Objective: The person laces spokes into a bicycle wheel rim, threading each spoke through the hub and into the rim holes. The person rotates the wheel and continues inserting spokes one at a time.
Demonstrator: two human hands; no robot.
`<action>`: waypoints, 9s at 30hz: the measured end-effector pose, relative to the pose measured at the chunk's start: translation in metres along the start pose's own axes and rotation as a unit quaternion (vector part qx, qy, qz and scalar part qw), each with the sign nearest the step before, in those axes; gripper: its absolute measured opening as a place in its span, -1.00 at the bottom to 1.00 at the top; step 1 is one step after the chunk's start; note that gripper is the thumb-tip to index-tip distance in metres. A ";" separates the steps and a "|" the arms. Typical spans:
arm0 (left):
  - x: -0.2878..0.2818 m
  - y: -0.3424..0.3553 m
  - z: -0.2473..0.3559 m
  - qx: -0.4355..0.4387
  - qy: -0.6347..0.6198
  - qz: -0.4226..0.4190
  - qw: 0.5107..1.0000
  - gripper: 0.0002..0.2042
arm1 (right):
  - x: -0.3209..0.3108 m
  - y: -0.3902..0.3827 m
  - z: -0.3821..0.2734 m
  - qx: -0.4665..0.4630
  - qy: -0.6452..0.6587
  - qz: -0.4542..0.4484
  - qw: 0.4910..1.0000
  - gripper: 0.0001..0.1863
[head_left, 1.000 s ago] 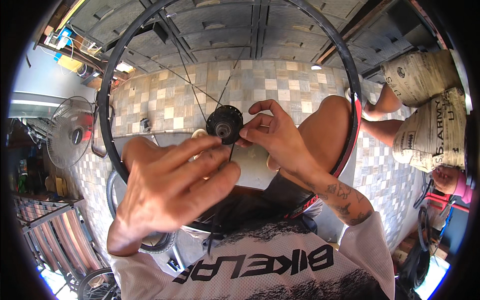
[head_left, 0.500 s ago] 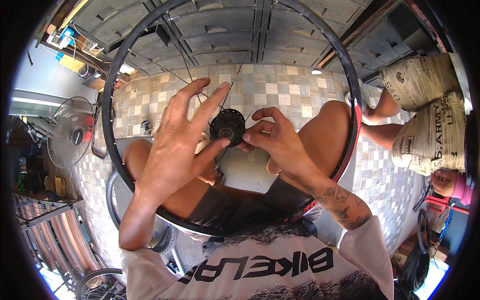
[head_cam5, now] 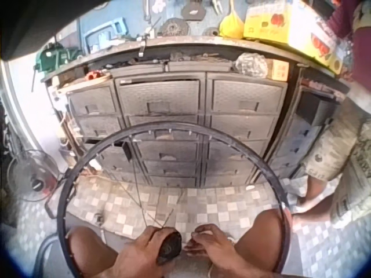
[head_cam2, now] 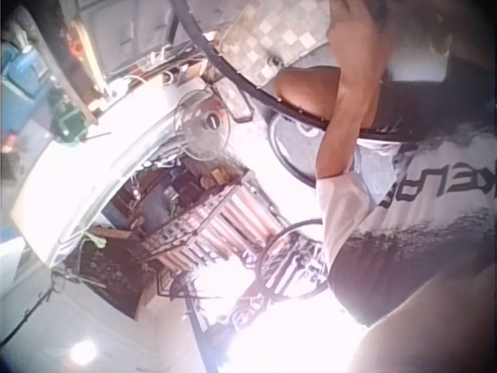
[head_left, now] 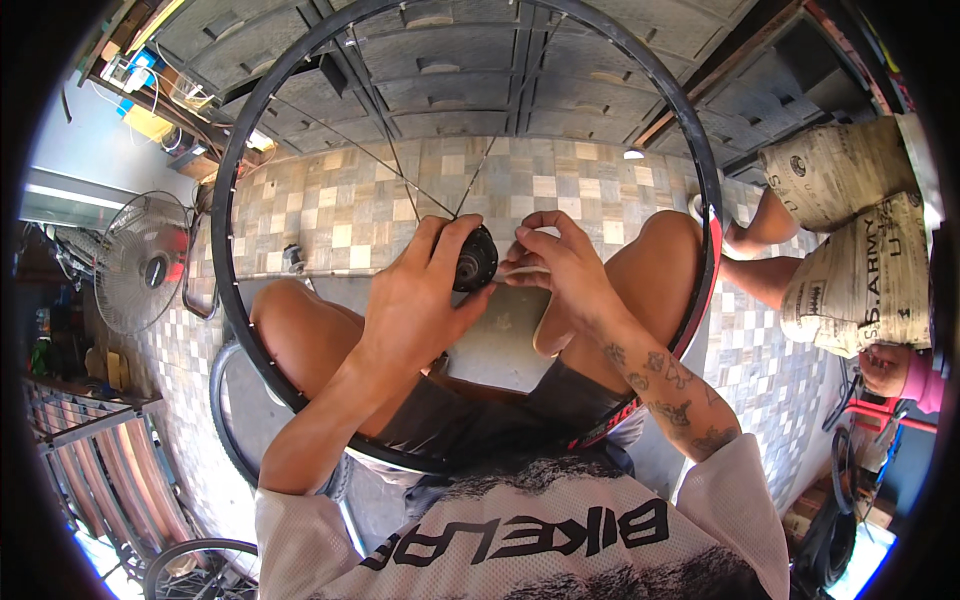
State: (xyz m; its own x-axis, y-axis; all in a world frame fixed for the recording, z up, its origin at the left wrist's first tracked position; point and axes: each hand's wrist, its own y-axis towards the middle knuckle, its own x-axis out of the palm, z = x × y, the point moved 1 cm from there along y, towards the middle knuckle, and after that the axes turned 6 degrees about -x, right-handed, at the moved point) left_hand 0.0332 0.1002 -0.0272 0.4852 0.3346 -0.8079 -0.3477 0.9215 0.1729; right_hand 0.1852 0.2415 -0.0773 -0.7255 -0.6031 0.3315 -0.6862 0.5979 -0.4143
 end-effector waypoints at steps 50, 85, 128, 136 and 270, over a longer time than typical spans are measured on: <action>-0.006 -0.011 -0.004 0.009 -0.035 0.029 0.999 0.04 | 0.011 0.043 -0.057 -0.268 0.051 0.062 0.960 -0.65; -0.025 -0.001 -0.007 -0.051 -0.008 -0.086 0.995 0.05 | -0.016 -0.035 -0.026 -0.360 -0.024 0.224 0.905 -0.63; 0.017 0.094 0.000 -0.238 -0.484 0.058 0.840 -0.71 | 0.063 0.095 -0.146 -0.354 -0.186 0.038 0.916 -0.49; -0.013 0.090 0.022 -0.223 -0.406 0.051 0.885 -0.44 | 0.087 0.148 -0.138 -0.178 0.186 -0.037 0.966 -0.63; -0.034 0.097 0.033 -0.261 -0.405 0.031 0.876 -0.79 | 0.094 0.160 -0.138 -0.220 0.182 0.017 0.958 -0.72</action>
State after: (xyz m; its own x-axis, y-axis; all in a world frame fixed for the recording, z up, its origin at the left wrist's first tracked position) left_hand 0.0091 0.1847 0.0355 0.7884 0.6060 -0.1058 -0.6109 0.7511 -0.2502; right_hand 0.0001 0.3539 0.0043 -0.6628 -0.4033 0.6309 -0.5594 0.8268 -0.0593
